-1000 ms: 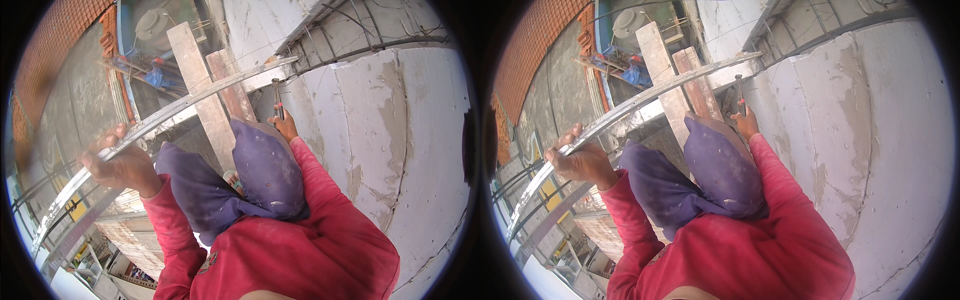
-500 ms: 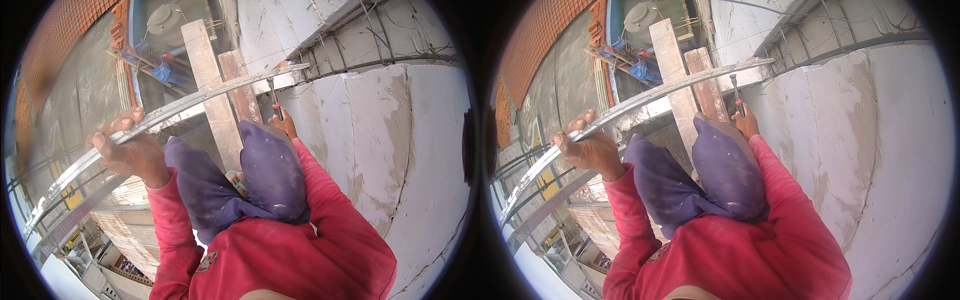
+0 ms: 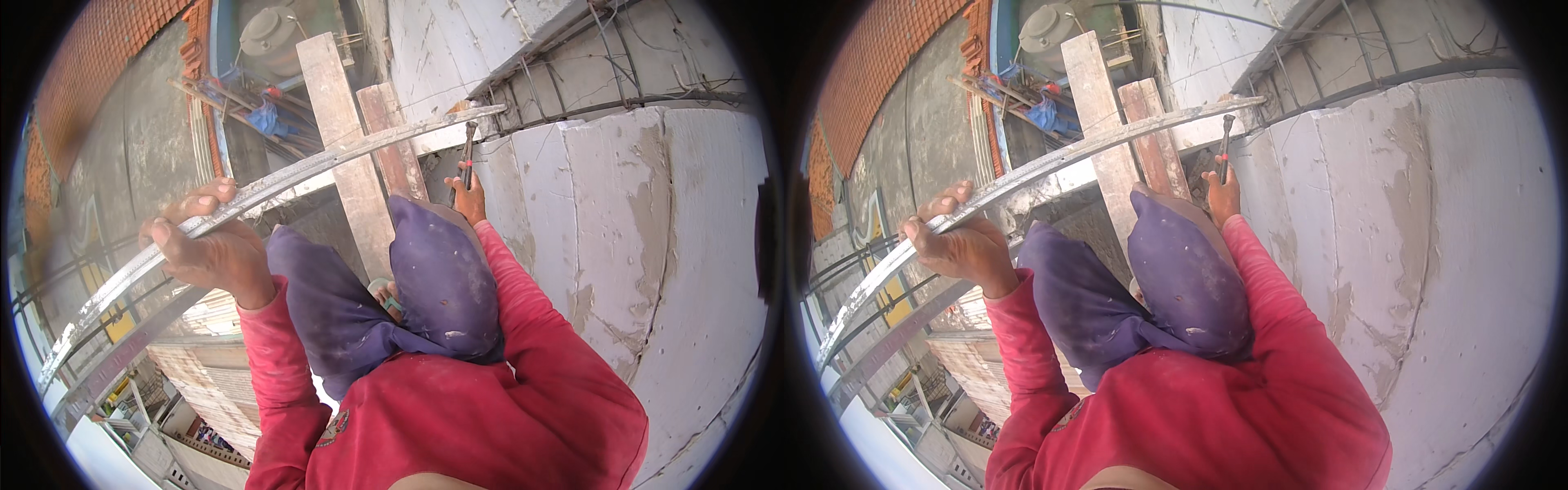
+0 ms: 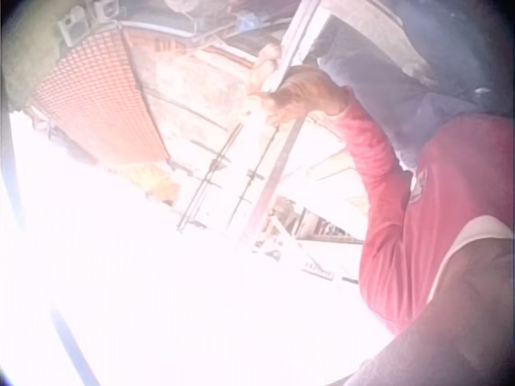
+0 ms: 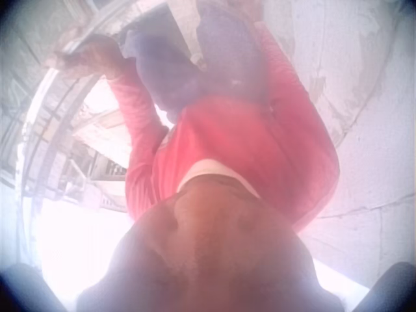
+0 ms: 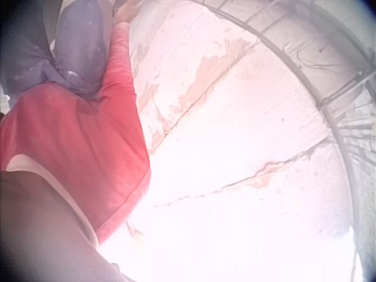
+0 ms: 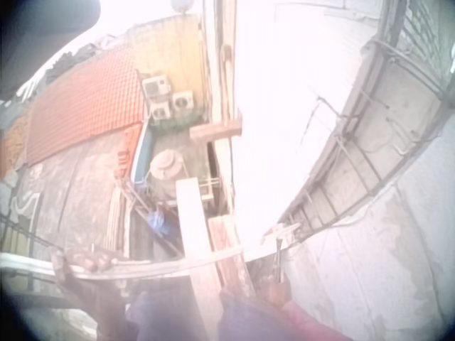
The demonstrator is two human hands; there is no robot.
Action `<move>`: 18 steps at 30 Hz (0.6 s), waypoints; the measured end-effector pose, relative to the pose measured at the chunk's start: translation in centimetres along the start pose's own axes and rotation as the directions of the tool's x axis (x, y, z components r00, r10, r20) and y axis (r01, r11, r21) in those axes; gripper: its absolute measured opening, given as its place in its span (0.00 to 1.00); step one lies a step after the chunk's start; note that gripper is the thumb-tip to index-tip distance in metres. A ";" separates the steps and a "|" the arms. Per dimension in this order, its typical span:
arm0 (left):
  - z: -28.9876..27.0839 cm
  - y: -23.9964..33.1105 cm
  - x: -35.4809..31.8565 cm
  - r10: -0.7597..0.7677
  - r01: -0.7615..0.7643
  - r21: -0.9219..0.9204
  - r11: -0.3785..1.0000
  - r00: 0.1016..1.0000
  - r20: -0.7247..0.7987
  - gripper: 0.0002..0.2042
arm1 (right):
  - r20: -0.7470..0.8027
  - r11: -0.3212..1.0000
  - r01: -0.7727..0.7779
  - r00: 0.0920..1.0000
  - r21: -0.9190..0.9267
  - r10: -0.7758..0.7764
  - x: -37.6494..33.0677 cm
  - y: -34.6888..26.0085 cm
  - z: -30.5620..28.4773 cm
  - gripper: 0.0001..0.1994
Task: The person is assembling a metal frame on a rooftop. They position metal bars, secure them with wire, and use a brick as a weight to hold the structure in place.
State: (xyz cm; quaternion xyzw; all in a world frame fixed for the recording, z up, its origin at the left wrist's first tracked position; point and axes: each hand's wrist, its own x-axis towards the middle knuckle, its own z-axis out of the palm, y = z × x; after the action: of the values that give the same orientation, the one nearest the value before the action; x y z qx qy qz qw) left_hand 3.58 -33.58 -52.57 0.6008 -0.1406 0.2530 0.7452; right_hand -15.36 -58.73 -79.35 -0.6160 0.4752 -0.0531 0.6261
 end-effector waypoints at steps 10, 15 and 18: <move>0.3 0.0 -0.3 -0.036 0.036 -0.015 0.999 0.999 -0.022 0.14 | -0.173 0.987 0.024 0.985 0.158 0.004 2.7 0.2 0.2 0.22; 0.4 0.0 -0.1 -0.025 0.024 -0.016 1.000 0.999 -0.041 0.13 | 0.133 0.805 -0.347 0.937 0.481 0.324 0.5 -3.9 -0.1 0.21; 0.3 0.3 -0.1 -0.036 0.037 0.009 0.999 0.998 -0.041 0.14 | 0.199 0.758 -0.401 0.916 0.515 0.349 -0.6 -4.1 -0.8 0.19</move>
State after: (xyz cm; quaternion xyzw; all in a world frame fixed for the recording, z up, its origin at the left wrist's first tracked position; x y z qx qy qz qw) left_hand 3.42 -33.82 -52.32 0.6017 -0.1129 0.2523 0.7493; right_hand -14.04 -59.88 -75.51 -0.3061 0.5248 -0.0317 0.7936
